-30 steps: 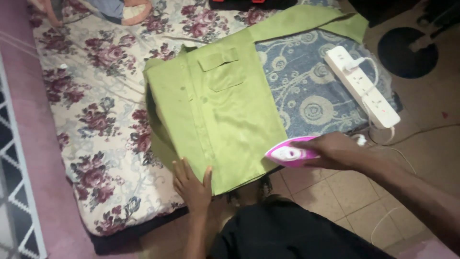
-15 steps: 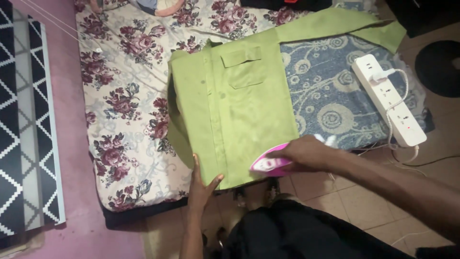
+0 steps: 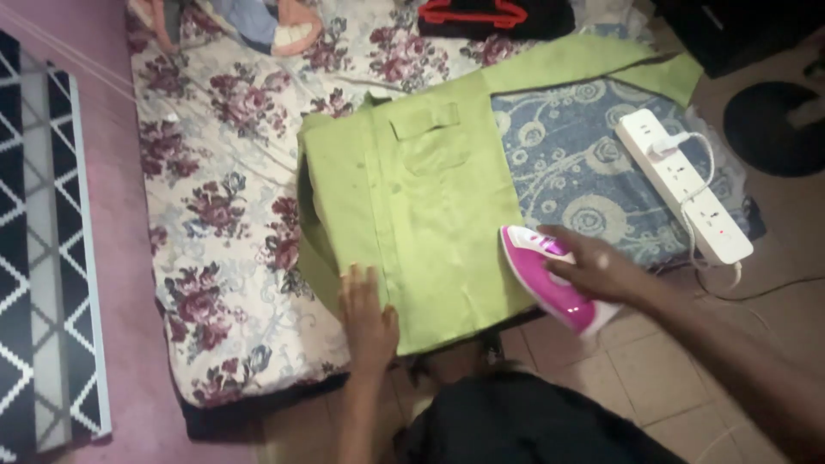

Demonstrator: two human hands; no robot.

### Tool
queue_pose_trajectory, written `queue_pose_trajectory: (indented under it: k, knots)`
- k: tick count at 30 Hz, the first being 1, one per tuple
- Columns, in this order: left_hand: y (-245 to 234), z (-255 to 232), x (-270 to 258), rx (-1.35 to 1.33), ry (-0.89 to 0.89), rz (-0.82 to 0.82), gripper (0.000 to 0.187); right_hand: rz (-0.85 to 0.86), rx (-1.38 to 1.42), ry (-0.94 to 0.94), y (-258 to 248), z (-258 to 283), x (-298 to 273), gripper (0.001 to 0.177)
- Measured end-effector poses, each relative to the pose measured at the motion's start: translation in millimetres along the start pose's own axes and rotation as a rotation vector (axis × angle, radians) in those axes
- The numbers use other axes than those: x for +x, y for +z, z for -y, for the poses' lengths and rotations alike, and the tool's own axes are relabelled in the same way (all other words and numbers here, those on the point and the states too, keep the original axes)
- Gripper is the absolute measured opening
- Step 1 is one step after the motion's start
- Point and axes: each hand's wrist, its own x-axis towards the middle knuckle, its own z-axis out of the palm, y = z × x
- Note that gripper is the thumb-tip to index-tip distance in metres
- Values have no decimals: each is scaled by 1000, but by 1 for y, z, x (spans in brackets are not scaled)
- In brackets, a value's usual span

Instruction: Ironing a green long-sleeved shirt on a bed.

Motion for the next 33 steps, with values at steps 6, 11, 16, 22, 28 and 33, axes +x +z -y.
queue_pose_trajectory:
  k: [6,11,16,22,28,33]
  knots:
    - [24,-25,23,81,163,-30,65,-213,155,-96,69,71,-5,63]
    - [39,-23,23,204,211,-29,62,-426,-17,-429,119,81,66,54]
    - [45,-22,25,225,208,-63,62,-544,-27,-473,112,106,120,54]
    - [34,-26,21,118,211,-91,62,-598,-32,-372,98,114,107,47]
    - [21,-30,17,94,204,-129,62,-420,-67,-246,111,65,53,50]
    - [13,-32,17,100,211,-91,62,-513,-113,-410,122,20,26,52]
